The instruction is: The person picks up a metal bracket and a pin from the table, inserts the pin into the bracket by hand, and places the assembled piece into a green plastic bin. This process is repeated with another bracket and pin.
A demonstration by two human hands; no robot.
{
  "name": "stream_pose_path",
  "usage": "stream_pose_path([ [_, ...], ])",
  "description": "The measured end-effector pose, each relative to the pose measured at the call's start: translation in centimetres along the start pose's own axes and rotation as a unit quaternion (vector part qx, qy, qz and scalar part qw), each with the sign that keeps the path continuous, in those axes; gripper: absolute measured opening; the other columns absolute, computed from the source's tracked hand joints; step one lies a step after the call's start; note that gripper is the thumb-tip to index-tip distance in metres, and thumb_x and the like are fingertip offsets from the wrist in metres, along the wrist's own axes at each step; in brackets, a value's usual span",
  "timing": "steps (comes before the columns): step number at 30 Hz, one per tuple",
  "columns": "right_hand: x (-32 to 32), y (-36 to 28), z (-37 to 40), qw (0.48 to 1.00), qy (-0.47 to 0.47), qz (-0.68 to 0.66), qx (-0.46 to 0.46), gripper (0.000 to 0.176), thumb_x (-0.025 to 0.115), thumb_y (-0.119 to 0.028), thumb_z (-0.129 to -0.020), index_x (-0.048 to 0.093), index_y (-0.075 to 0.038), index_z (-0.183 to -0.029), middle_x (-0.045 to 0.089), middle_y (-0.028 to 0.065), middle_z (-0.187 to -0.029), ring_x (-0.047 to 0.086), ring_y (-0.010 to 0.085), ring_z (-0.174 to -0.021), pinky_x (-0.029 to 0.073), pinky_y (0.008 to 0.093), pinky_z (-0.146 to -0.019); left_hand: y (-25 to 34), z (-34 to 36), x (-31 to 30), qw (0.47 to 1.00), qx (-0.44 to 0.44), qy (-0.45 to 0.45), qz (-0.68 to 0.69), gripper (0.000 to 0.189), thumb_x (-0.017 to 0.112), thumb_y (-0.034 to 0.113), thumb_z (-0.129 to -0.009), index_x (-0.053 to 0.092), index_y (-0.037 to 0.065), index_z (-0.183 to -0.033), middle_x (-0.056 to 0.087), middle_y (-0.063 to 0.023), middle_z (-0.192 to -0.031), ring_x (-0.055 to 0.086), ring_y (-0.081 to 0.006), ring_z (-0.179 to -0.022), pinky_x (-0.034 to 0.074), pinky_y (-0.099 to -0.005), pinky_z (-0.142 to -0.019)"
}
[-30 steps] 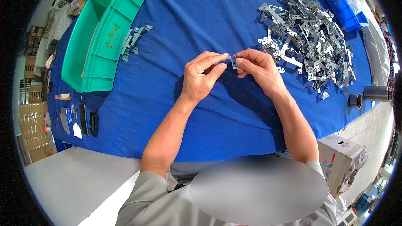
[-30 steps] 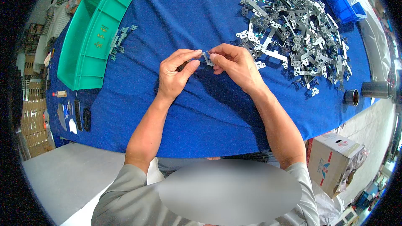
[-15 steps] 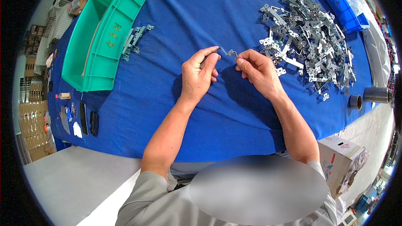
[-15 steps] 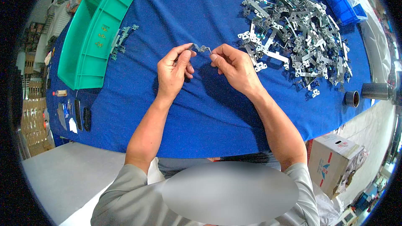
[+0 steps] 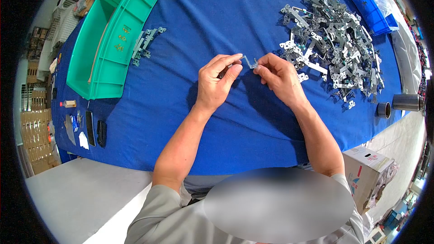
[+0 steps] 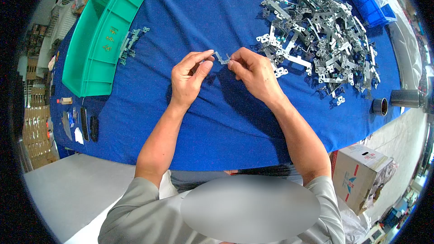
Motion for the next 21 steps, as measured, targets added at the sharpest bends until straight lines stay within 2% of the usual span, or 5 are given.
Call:
stream_pose_path([
  [10,0.0,0.0,-0.2,0.986,-0.033,-0.158,0.030,0.021,0.062,-0.017,-0.103,0.067,0.001,-0.112,0.068,0.0056,-0.086,0.065,0.0106,-0.077,0.057,0.0280,-0.070,1.4,-0.2,0.3,0.999,0.040,-0.001,-0.029,0.021,0.075,0.007,-0.092,0.077,0.002,-0.112,0.076,-0.0105,-0.104,0.071,-0.0159,-0.089,0.056,-0.0281,-0.078],
  [13,0.5,0.3,-0.3,0.991,-0.060,-0.116,0.010,0.022,0.061,-0.019,-0.104,0.067,0.000,-0.111,0.066,0.0034,-0.084,0.063,0.0093,-0.074,0.055,0.0262,-0.065,1.6,-0.2,0.5,0.998,0.052,-0.014,-0.030,0.021,0.076,0.006,-0.091,0.078,0.002,-0.111,0.076,-0.0112,-0.103,0.071,-0.0166,-0.088,0.056,-0.0281,-0.077],
  [15,0.1,0.4,-0.1,0.993,-0.033,-0.109,0.027,0.021,0.061,-0.021,-0.104,0.068,-0.001,-0.109,0.065,0.0022,-0.082,0.061,0.0082,-0.072,0.052,0.0246,-0.062,1.6,-0.1,0.6,0.999,0.039,-0.029,-0.025,0.021,0.076,0.005,-0.090,0.078,0.002,-0.111,0.076,-0.0118,-0.103,0.071,-0.0173,-0.089,0.056,-0.0282,-0.078],
  [18,-0.3,0.7,-0.3,0.986,0.016,-0.163,0.012,0.021,0.063,-0.022,-0.104,0.069,-0.003,-0.106,0.064,0.0007,-0.080,0.059,0.0067,-0.070,0.048,0.0232,-0.058,1.6,-0.3,0.8,0.996,0.084,-0.016,-0.038,0.019,0.075,0.008,-0.093,0.077,0.001,-0.111,0.076,-0.0101,-0.100,0.070,-0.0137,-0.081,0.056,-0.0266,-0.070],
  [21,-0.7,0.7,-0.3,0.981,0.054,-0.184,0.002,0.020,0.064,-0.023,-0.104,0.070,-0.003,-0.104,0.065,0.0003,-0.079,0.059,0.0068,-0.069,0.048,0.0237,-0.058,-1.0,0.3,0.2,0.993,-0.119,-0.001,0.007,0.024,0.067,0.015,-0.102,0.073,0.001,-0.120,0.075,-0.0087,-0.102,0.065,-0.0081,-0.073,0.055,-0.0229,-0.061],
])
Point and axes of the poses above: each hand's wrist, its own z-axis away from the middle knuckle, its own x-axis out of the palm, y = z × x, the point moved 8 cm from there along -z, towards the middle knuckle
